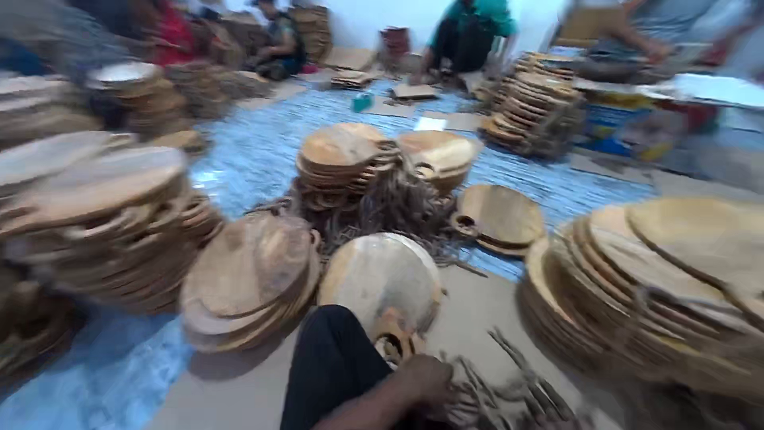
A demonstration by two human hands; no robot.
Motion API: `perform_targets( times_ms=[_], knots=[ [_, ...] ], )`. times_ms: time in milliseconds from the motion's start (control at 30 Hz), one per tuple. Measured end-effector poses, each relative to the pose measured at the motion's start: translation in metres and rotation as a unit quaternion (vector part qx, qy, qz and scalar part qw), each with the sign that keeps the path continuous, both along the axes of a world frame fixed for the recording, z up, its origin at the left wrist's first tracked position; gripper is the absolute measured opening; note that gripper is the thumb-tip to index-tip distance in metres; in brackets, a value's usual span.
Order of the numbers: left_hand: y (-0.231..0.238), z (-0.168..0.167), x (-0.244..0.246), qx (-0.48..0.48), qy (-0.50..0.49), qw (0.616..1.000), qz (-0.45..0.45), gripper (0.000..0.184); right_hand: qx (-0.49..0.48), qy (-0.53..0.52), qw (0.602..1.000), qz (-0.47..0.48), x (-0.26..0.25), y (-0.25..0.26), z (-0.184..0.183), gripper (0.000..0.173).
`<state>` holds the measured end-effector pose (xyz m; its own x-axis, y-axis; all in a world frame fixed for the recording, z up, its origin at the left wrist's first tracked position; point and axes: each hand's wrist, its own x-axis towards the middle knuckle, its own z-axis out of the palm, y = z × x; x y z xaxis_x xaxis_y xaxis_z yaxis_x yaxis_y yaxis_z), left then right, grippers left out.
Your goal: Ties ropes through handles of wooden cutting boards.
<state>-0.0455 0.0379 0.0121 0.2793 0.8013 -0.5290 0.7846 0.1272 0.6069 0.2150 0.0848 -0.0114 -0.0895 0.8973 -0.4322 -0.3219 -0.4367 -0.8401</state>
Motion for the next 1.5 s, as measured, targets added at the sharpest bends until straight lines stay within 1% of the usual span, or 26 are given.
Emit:
perform_targets(
  times_ms=[133, 267, 367, 400, 467, 533, 600, 667, 733, 833, 900, 967, 1100, 1267, 1333, 1400, 1467, 1500],
  knots=[
    [0.004, 0.006, 0.001, -0.027, 0.012, 0.999, -0.031, 0.047, -0.024, -0.017, 0.998, -0.062, -0.012, -0.003, 0.007, 0.071],
    [0.007, 0.011, 0.004, -0.051, 0.020, 0.997, -0.047, 0.047, -0.018, -0.010, 0.997, -0.073, -0.011, -0.001, 0.006, 0.070],
    [0.008, 0.020, 0.000, -0.056, 0.023, 0.997, -0.043, 0.047, -0.035, -0.011, 0.996, -0.077, -0.015, -0.001, 0.010, 0.070],
    [0.009, 0.025, -0.002, -0.050, 0.017, 0.998, -0.026, 0.046, -0.039, -0.011, 0.996, -0.078, -0.015, -0.001, 0.011, 0.070],
    [0.010, 0.033, -0.010, -0.002, -0.008, 0.999, 0.045, 0.043, -0.047, -0.017, 0.996, -0.080, -0.018, -0.004, 0.011, 0.071],
    [0.016, 0.037, -0.021, 0.065, -0.045, 0.988, 0.134, 0.041, -0.050, -0.021, 0.995, -0.083, -0.019, -0.002, 0.012, 0.072],
    [0.018, 0.034, -0.028, 0.095, -0.056, 0.978, 0.175, 0.041, -0.060, -0.014, 0.994, -0.091, -0.021, -0.002, 0.013, 0.070],
    [0.018, 0.028, -0.028, 0.076, -0.040, 0.985, 0.151, 0.043, -0.067, -0.008, 0.993, -0.097, -0.024, -0.003, 0.014, 0.068],
    [0.018, 0.024, -0.021, 0.032, -0.022, 0.996, 0.082, 0.044, -0.068, 0.000, 0.993, -0.097, -0.025, -0.002, 0.014, 0.067],
    [0.016, 0.014, -0.012, -0.020, -0.015, 0.999, -0.023, 0.045, -0.069, 0.007, 0.993, -0.100, -0.026, -0.002, 0.014, 0.067],
    [0.014, 0.009, -0.010, -0.043, 0.003, 0.997, -0.057, 0.045, -0.072, 0.007, 0.992, -0.104, -0.027, -0.002, 0.015, 0.067],
    [0.015, 0.008, -0.013, -0.047, 0.021, 0.997, -0.055, 0.045, -0.070, 0.005, 0.992, -0.101, -0.028, -0.002, 0.014, 0.067],
    [0.017, 0.010, -0.018, -0.030, 0.014, 0.999, -0.020, 0.045, -0.073, 0.010, 0.992, -0.100, -0.029, -0.002, 0.011, 0.065],
    [0.017, 0.012, -0.018, -0.038, 0.023, 0.998, -0.037, 0.045, -0.072, 0.003, 0.992, -0.103, -0.031, -0.002, 0.011, 0.065],
    [0.020, 0.022, -0.024, -0.012, 0.010, 1.000, 0.001, 0.042, -0.063, -0.011, 0.993, -0.098, -0.030, -0.002, 0.011, 0.064],
    [0.018, 0.033, -0.039, 0.059, -0.007, 0.993, 0.106, 0.039, -0.043, -0.049, 0.995, -0.080, -0.029, -0.004, 0.007, 0.062],
    [0.020, 0.047, -0.058, 0.125, 0.017, 0.969, 0.212, 0.038, 0.002, -0.116, 0.992, -0.039, -0.030, -0.007, 0.002, 0.054],
    [0.020, 0.053, -0.066, 0.141, 0.041, 0.956, 0.254, 0.038, 0.033, -0.161, 0.986, -0.020, -0.033, -0.009, -0.001, 0.045]
  ],
)
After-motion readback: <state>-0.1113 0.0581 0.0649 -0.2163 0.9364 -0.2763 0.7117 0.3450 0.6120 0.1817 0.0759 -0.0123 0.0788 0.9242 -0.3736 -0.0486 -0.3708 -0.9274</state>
